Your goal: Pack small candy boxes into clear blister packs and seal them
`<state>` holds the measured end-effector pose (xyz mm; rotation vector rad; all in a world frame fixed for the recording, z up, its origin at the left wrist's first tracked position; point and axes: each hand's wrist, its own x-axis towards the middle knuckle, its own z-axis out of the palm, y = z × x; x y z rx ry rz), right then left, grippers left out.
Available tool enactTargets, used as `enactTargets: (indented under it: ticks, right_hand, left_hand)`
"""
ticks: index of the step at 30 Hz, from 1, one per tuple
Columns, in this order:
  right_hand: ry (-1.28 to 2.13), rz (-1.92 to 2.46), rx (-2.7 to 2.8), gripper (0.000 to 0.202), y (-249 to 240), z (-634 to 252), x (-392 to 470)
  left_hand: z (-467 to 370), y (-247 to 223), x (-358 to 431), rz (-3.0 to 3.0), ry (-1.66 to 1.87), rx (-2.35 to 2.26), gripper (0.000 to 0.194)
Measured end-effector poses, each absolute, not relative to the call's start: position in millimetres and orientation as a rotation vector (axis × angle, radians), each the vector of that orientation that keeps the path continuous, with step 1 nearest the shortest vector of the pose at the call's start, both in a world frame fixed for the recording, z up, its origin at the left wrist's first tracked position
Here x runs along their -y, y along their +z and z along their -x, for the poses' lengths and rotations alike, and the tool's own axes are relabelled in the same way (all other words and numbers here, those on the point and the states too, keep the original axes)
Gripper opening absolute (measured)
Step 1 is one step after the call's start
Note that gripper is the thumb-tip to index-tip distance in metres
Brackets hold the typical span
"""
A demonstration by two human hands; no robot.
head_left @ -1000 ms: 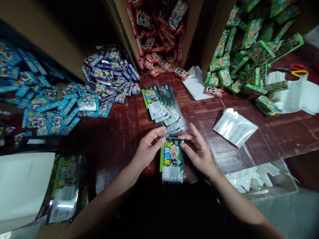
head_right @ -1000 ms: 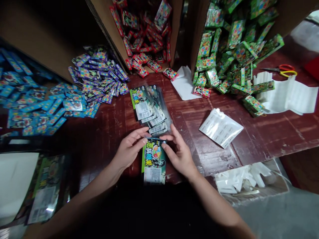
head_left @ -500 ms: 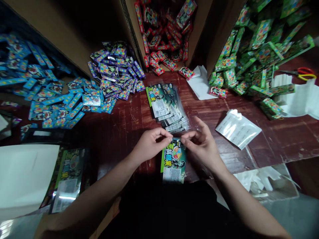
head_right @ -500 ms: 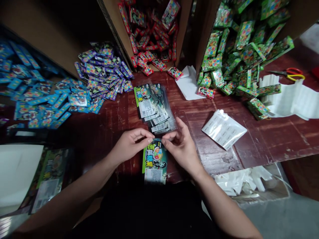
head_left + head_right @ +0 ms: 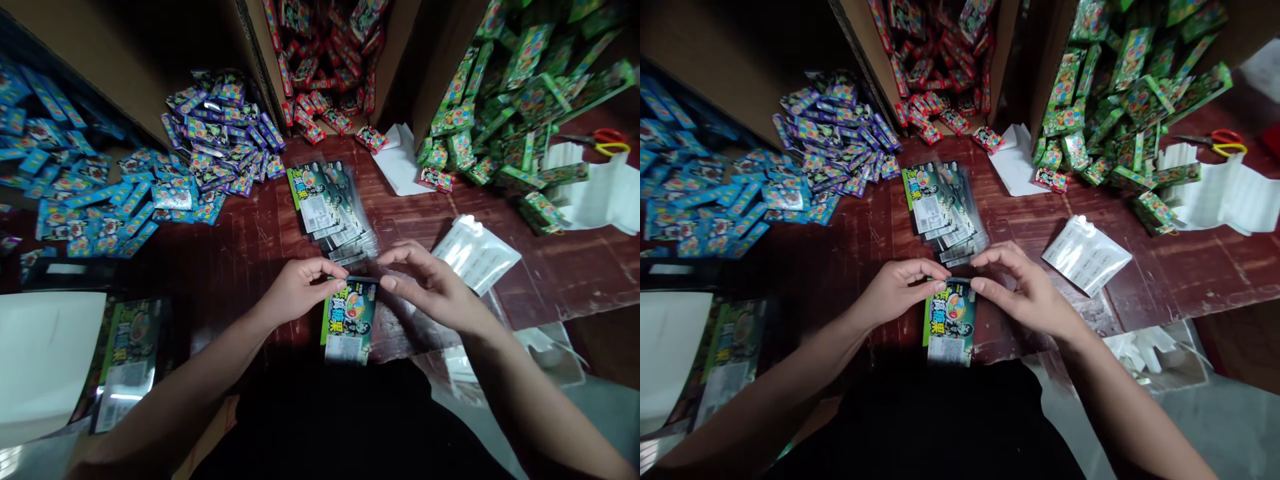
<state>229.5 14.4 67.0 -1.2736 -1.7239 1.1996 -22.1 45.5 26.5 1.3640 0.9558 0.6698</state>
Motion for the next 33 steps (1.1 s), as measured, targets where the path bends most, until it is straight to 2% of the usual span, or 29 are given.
enactTargets:
  ticks: [2, 4, 8, 11, 14, 16, 20, 22, 24, 26, 27, 30, 33]
  right_hand:
    - [1.293, 1.193, 1.921, 0.015, 78, -229, -27]
    - [1.381, 1.167, 2.029, 0.012, 83, -224, -36]
    - [1.299, 1.380, 2.103, 0.014, 74, -214, -43]
    - [1.091, 1.427, 2.098, 0.027, 66, -212, -38]
    - [0.920, 1.314, 2.165, 0.018, 64, -213, -28]
    - [0.946, 1.261, 2.231, 0.012, 62, -213, -25]
    - [1.142, 1.206, 2.279, 0.023, 48, -181, -50]
    - [1.205, 1.093, 2.227, 0.025, 40, -133, -68]
    - [1.260, 0.967, 2.123, 0.025, 39, -71, -77]
    - [1.324, 0.857, 2.056, 0.027, 41, -9, -75]
    - [1.346, 0.808, 2.094, 0.027, 42, 16, -72]
    - [1.254, 0.755, 2.263, 0.034, 43, 50, -73]
    - [0.748, 0.960, 2.432, 0.073, 37, 13, -96]
  left_hand:
    - [18, 25, -45, -1.368, 0.689, -0.960, 0.011]
    - [15, 26, -45, -1.372, 0.704, -0.957, 0.009]
    - [14, 31, -44, -1.366, 0.702, -0.946, 0.010]
    - [14, 32, -42, -1.347, 0.693, -0.966, 0.011]
    - [15, 30, -37, -1.335, 0.725, -0.996, 0.013]
    - [19, 29, -31, -1.327, 0.762, -1.005, 0.014]
    - [56, 45, -14, -1.399, 0.872, -1.179, 0.016]
    - [83, 63, 5, -1.555, 0.965, -1.484, 0.026]
    - [109, 79, 32, -1.735, 0.932, -1.914, 0.056]
    - [134, 85, 60, -1.812, 0.680, -2.309, 0.091]
    - [147, 83, 73, -1.795, 0.518, -2.443, 0.095]
    - [187, 61, 97, -1.691, 0.173, -2.664, 0.071]
    - [219, 42, 98, -1.610, 0.057, -2.786, 0.060]
